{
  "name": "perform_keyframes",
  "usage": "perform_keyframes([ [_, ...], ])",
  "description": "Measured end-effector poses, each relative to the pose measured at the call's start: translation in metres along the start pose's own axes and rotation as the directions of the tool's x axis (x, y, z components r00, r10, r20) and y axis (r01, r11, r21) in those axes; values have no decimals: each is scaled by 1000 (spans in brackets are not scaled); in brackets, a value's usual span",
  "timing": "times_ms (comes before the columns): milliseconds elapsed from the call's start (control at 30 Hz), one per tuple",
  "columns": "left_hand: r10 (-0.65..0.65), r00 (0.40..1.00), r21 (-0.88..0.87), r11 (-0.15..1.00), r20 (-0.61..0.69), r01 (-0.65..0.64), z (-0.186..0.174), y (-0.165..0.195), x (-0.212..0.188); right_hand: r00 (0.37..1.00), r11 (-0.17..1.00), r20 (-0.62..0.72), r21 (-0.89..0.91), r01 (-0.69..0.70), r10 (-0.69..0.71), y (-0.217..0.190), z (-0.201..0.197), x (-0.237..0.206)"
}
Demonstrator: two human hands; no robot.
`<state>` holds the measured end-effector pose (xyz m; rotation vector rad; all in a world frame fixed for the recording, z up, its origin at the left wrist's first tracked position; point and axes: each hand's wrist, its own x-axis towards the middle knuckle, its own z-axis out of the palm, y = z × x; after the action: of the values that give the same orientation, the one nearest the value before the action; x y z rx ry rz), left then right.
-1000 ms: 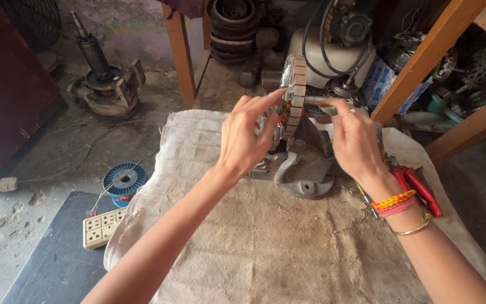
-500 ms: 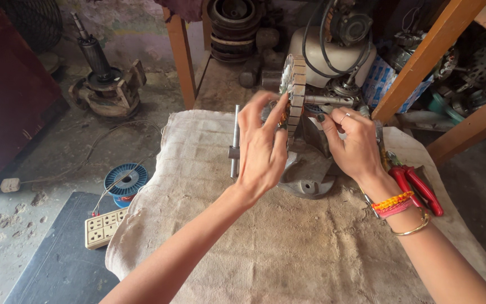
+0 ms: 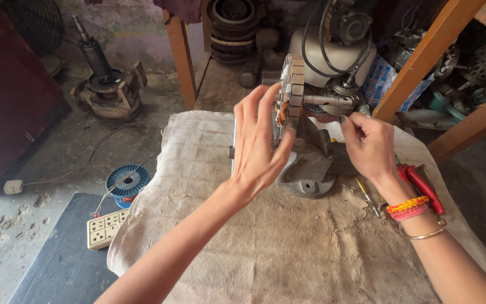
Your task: The person works on an electric motor armature clamped in a bench vise, arranging and pressing copper wire windings around the commutator by hand, turning the armature to reach different sides and adjusting the wires into place.
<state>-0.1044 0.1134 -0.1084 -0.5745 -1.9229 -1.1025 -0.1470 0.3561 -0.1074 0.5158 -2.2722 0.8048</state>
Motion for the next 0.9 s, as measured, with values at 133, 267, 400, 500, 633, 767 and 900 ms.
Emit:
perform_keyframes([
  [133,326,938,151,927,120,-342,3,-6,33,998,992,-54,119,-35,41,-1,-9,2],
  [267,532,787,211,769,314,-604,24,-11,95,990,981,-131,194,-33,59,-7,-18,7],
  [400,396,703,68,844,590,-533,38,-21,144,982,993,-183,96,73,-55,-24,-20,10],
  [500,465,716,-214,883,520,-418,37,-31,156,936,960,-337,214,182,-103,-42,-8,-1],
  [633,364,774,-198,931,518,-306,38,-36,156,892,894,-440,435,109,106,-62,17,-25],
  [767,313,793,-221,948,522,-229,40,-38,157,990,917,-101,396,-47,94,-78,29,-36],
  [900,286,812,-218,955,509,-200,40,-40,158,982,986,-100,21,163,-160,-89,25,-24],
])
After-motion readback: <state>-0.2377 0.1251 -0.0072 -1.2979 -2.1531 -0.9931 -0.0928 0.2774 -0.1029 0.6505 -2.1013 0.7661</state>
